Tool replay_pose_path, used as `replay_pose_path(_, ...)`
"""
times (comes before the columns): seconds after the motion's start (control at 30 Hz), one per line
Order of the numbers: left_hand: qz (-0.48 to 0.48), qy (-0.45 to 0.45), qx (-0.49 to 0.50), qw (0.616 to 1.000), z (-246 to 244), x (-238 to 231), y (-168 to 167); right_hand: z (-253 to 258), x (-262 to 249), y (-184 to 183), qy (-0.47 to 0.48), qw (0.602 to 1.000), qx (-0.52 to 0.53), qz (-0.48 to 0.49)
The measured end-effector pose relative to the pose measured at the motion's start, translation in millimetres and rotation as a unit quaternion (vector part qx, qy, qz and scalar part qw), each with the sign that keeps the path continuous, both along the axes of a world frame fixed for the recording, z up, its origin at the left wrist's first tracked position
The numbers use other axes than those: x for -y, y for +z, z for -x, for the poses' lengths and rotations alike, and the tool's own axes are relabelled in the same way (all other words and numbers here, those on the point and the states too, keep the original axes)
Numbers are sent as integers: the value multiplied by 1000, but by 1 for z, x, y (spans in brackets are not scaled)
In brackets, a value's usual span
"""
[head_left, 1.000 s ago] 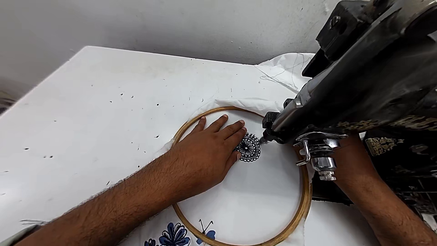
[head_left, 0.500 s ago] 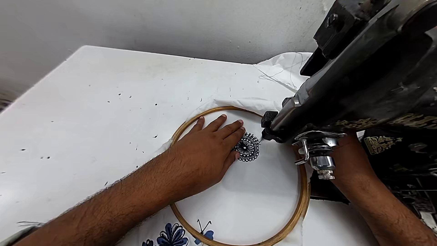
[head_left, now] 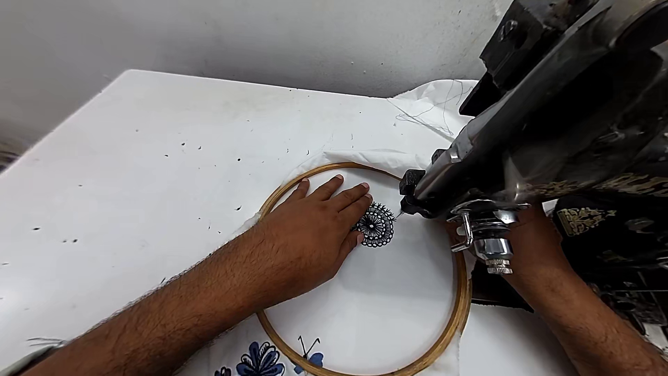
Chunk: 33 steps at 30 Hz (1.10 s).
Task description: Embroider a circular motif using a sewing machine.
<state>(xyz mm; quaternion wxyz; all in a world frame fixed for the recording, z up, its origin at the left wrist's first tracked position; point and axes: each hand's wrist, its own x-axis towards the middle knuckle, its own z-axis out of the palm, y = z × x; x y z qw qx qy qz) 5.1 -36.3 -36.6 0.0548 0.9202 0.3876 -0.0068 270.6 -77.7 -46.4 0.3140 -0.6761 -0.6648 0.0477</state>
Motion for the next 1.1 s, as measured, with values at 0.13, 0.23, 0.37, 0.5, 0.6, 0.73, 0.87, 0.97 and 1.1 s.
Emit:
replay_pose_path(0.13,-7,0,5,1000,-3,-1,-3,-1,-4,3,16,999,25,-16)
replay_pose_path(0.23,-3,1,2,1000,-3,-1,-3,-1,-5,1,9,999,34,-22)
replay_pose_path(0.37,-7,-1,8,1000,-2,-4,-5,1,-4,0,2,999,38,-15)
replay_pose_path(0.5,-13,1,17,1000,-3,-5,-7,-3,-7,-4,12,999,36,-30)
replay_pose_path(0.6,-8,4,12,1000,-3,-5,-6,-1,-5,-2,-7,1000,18,-16)
replay_pose_path(0.73,3,7,-2,1000,0,-4,-1,1,-2,-3,-8,1000,3,-5)
replay_pose_path(0.87,-7,8,10,1000,-1,-3,-3,-1,-3,-3,6,1000,-15,-5)
replay_pose_path(0.97,-12,5,7,1000,-3,-4,-5,-3,-7,-3,1,1000,-24,-13)
replay_pose_path(1.1,-1,5,1,1000,0,-4,-2,1,-3,-2,-8,1000,-27,2)
